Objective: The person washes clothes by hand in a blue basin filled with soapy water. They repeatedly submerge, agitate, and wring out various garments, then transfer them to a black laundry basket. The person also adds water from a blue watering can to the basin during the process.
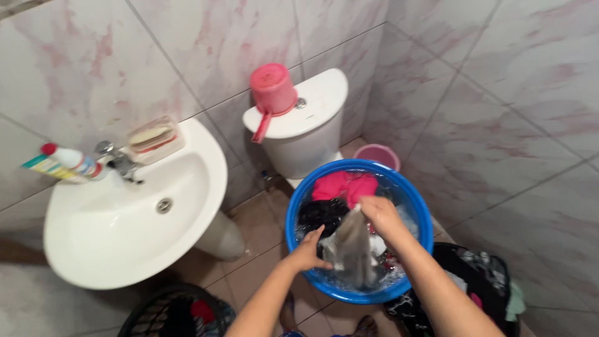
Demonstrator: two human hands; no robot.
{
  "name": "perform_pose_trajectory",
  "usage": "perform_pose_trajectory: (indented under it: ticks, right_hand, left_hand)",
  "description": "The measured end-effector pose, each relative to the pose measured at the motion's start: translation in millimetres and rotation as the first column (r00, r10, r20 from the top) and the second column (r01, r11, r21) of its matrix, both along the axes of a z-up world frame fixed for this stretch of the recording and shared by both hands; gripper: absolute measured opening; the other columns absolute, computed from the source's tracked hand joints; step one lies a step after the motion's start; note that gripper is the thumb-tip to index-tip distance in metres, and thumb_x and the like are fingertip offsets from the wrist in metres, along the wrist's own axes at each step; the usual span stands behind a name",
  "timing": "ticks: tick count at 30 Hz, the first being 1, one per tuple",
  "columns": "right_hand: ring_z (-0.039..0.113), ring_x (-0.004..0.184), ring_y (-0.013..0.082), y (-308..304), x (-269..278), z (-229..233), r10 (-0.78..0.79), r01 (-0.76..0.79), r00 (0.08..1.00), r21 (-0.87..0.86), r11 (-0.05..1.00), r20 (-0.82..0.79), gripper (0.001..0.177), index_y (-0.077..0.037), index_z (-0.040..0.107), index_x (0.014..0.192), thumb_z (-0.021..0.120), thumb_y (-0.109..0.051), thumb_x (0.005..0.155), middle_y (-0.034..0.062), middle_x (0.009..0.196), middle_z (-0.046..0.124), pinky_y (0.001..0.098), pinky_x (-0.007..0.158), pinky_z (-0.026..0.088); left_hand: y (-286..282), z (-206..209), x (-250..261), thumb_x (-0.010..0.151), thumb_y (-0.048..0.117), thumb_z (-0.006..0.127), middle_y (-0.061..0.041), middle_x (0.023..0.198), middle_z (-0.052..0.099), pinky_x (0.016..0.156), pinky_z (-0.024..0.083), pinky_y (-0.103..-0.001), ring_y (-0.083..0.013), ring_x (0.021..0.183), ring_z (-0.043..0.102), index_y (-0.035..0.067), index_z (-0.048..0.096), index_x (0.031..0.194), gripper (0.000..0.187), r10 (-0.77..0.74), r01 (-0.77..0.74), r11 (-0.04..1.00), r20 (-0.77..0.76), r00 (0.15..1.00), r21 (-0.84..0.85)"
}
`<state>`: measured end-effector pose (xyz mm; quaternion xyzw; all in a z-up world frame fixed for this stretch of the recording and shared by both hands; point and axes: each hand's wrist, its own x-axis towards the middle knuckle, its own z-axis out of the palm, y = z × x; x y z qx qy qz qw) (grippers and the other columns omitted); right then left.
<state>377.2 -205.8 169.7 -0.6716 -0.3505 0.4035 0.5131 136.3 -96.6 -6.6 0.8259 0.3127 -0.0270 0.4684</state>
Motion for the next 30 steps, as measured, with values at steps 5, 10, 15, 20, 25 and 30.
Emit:
perform_pose_trajectory:
  ticks: [5,10,15,20,25,30]
  right_hand:
    - [0.057,0.079,0.0112,-9.9,1.1,100.1,0.142,-0.005,0.939,0.402,0.916,-0.313,0.015,-0.001,0.066,0.089,0.055,-0.012,0.091,0.0018,0.085,0.064,0.0289,0.074,0.047]
    - [0.064,0.088,0.0206,-116.8,94.2,64.5,-0.065,0.490,0.771,0.524,0.697,-0.634,0.024,0.004,0.059,0.105,0.045,-0.012,0.094,0.0124,0.096,0.064,0.0352,0.082,0.053]
    - [0.067,0.082,0.0380,-146.1,101.3,-38.5,-0.547,0.483,0.702,-0.260,0.836,-0.456,0.051,0.006,0.056,0.121,0.044,-0.038,0.096,0.0264,0.106,0.068,0.0606,0.076,0.058]
    - [0.068,0.111,0.0321,-73.7,19.1,-103.1,-0.203,0.339,0.284,-0.100,0.935,-0.937,0.056,-0.007,0.059,0.132,0.050,-0.051,0.098,0.0163,0.126,0.068,0.0542,0.093,0.055]
    - [0.065,0.121,0.0267,-30.5,19.7,-61.8,-0.250,0.586,0.280,-0.041,0.809,-0.927,0.053,-0.013,0.061,0.136,0.054,-0.047,0.096,0.0077,0.133,0.068,0.0485,0.103,0.053]
    - [0.065,0.120,0.0301,-11.6,0.9,-40.0,-0.261,0.531,0.318,-0.057,0.845,-0.912,0.055,-0.007,0.061,0.133,0.053,-0.048,0.097,0.0124,0.133,0.068,0.0526,0.103,0.052]
  left_hand:
    - [-20.2,14.3,94.5,0.053,0.018,0.100,-0.019,0.147,0.044,0.113,0.037,-0.041,-0.0318,0.137,0.043,0.010,0.031,0.148,0.117,0.325,-0.284,0.945,0.347,0.880,-0.164]
    - [17.0,67.7,143.5,0.073,0.002,0.073,-0.015,0.124,0.064,0.093,0.050,-0.038,-0.0256,0.111,0.061,0.006,0.051,0.130,0.062,0.547,-0.266,0.739,0.321,0.773,-0.618]
    - [-14.4,127.8,184.2,0.080,0.003,0.062,-0.012,0.106,0.071,0.079,0.061,-0.037,-0.0216,0.093,0.072,0.005,0.059,0.115,0.035,0.756,-0.082,0.481,0.366,0.542,-0.873]
    - [-74.6,159.9,187.9,0.081,0.007,0.060,-0.013,0.124,0.065,0.099,0.051,-0.040,-0.0249,0.114,0.065,0.005,0.058,0.128,0.047,0.686,0.009,0.567,0.479,0.549,-0.823]
    - [-26.1,164.4,134.9,0.092,0.030,0.054,-0.017,0.139,0.064,0.112,0.046,-0.047,-0.0313,0.131,0.060,0.003,0.057,0.139,0.055,0.811,0.053,0.338,0.319,0.491,-0.940]
    - [6.9,125.3,117.2,0.100,0.067,0.031,-0.010,0.152,0.051,0.108,0.020,-0.067,-0.0378,0.139,0.042,0.017,0.047,0.152,0.074,0.814,-0.425,0.134,-0.146,0.563,-0.895]
